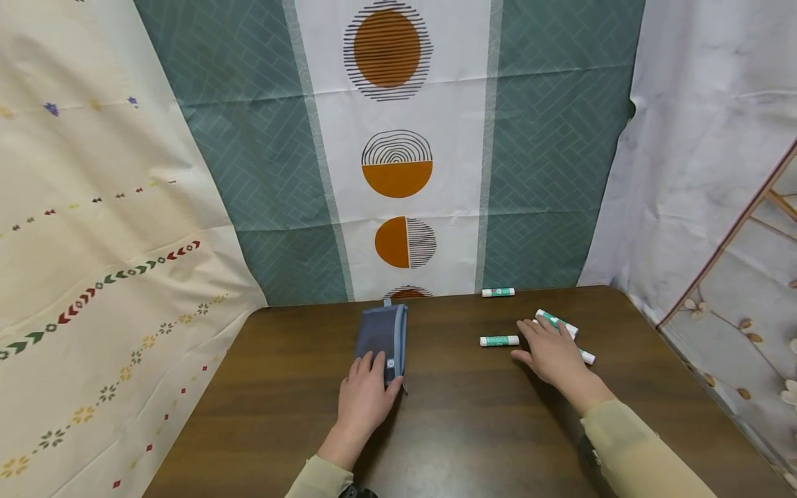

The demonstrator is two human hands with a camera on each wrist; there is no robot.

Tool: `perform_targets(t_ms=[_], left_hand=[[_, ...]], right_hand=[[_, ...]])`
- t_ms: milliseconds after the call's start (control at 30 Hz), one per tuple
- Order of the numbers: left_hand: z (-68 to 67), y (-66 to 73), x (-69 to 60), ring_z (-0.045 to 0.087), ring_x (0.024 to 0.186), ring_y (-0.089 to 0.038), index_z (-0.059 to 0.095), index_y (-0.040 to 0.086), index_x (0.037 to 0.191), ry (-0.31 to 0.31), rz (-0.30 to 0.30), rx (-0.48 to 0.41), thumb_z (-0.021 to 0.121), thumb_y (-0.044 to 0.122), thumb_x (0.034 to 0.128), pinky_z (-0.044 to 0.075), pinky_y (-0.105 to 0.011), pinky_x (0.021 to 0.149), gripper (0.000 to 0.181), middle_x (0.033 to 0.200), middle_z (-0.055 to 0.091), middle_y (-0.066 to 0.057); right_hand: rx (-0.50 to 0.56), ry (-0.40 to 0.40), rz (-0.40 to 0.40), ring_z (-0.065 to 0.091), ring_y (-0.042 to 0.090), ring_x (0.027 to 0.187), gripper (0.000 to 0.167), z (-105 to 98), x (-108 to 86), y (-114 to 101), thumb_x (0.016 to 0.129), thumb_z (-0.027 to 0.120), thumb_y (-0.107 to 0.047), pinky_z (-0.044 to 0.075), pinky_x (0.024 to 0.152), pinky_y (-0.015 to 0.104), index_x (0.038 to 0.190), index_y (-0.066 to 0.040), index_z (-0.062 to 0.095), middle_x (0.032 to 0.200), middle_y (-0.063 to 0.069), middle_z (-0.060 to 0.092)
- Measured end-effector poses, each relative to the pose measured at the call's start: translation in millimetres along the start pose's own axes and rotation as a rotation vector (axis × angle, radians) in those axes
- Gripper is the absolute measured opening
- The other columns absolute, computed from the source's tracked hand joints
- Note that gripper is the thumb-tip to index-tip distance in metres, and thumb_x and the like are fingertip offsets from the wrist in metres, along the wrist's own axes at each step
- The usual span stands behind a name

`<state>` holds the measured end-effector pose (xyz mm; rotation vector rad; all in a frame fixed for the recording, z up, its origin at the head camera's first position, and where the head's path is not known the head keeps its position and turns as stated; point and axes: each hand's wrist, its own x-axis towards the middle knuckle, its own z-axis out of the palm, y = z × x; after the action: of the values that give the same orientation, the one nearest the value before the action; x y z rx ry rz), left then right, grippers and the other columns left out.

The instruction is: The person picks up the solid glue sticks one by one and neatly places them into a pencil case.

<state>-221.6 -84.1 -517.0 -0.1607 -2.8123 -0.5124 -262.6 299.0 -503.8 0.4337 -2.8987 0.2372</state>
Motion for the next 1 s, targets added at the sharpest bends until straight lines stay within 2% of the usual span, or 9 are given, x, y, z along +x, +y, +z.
perform_targets(t_ms=[367, 600, 833, 1000], left_hand=[[-2.0, -0.5, -0.4, 0.055, 0.142, -0.05, 0.068, 0.002, 0.144, -0.019, 0.003, -0.002, 0.08, 0.039, 0.1008, 0.05, -0.074, 0.104, 0.058, 0.152, 0.06, -0.027], [1.3, -1.9, -0.3, 0.054, 0.142, -0.051, 0.067, 0.006, 0.147, -0.018, 0.02, -0.005, 0.08, 0.04, 0.101, 0.048, -0.076, 0.104, 0.058, 0.153, 0.06, -0.025], [5.6, 1.6, 5.1, 0.054, 0.142, -0.051, 0.06, -0.001, 0.151, 0.011, -0.022, -0.003, 0.08, 0.044, 0.0999, 0.05, -0.073, 0.104, 0.071, 0.152, 0.06, -0.027], [8.5, 3.0, 9.2, 0.052, 0.144, -0.051, 0.059, -0.004, 0.148, 0.005, -0.055, 0.008, 0.081, 0.045, 0.0987, 0.048, -0.074, 0.106, 0.073, 0.154, 0.058, -0.028]], right_hand=[[0.006, 0.02, -0.038, 0.048, 0.056, 0.147, 0.055, 3, 8.9, -2, 0.1, 0.081, -0.028, 0.032, 0.118, 0.079, 0.14, 0.006, 0.066, 0.148, 0.03, 0.063], [-0.015, 0.022, -0.051, 0.049, 0.056, 0.146, 0.043, 4, 10.6, -3, 0.098, 0.083, -0.02, 0.034, 0.116, 0.079, 0.132, 0.003, 0.071, 0.144, 0.028, 0.066], [-0.026, 0.045, -0.071, 0.05, 0.056, 0.144, 0.028, 6, 13.1, -1, 0.096, 0.084, -0.014, 0.035, 0.115, 0.079, 0.119, -0.001, 0.075, 0.138, 0.026, 0.07], [-0.025, 0.05, -0.082, 0.051, 0.057, 0.143, 0.02, 7, 15.8, -3, 0.095, 0.085, -0.013, 0.036, 0.115, 0.079, 0.111, -0.005, 0.075, 0.136, 0.025, 0.071]])
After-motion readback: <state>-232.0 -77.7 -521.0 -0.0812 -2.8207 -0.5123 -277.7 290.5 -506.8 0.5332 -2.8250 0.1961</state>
